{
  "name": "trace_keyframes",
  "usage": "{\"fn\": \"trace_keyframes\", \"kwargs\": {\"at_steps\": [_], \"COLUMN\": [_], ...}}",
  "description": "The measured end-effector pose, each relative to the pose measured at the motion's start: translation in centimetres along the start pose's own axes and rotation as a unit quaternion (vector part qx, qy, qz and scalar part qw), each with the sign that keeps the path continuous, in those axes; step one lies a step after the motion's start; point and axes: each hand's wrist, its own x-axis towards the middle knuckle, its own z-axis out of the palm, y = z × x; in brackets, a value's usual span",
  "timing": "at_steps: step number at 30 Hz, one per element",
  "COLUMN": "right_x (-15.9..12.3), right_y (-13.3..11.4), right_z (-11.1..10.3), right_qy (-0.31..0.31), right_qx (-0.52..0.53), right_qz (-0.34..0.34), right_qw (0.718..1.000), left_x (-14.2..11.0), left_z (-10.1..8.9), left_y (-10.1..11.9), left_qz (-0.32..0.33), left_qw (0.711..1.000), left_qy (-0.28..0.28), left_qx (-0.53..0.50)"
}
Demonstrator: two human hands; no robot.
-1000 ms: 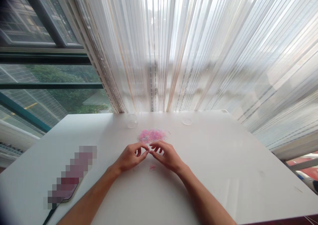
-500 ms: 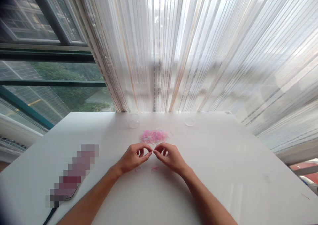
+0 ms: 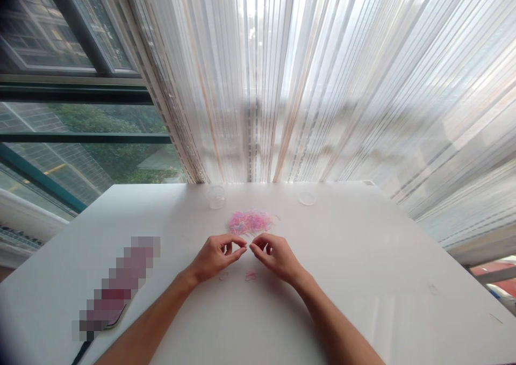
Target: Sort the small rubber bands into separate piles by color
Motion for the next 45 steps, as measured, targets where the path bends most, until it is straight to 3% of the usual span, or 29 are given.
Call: {"fn": "trace_keyframes", "kwargs": {"at_steps": [29,45], "right_x": [-0.27,-0.44], "right_y": [0.08,0.02], "right_z": [-0.29,-0.18], "right_qy": [0.007,0.019], "right_qx": [-0.008,-0.051], "right_qz": [-0.020,-0.084], "right_qw": [1.000,0.995], "left_x": [0.10,0.12], "left_z": [-0.09,0.07], "left_y": [0.40,0.30], "left_qz": [-0.017,-0.019], "left_qw": [1.000,1.000], "left_qy": [0.003,-0.022], "left_qx": [-0.006,-0.005]}}
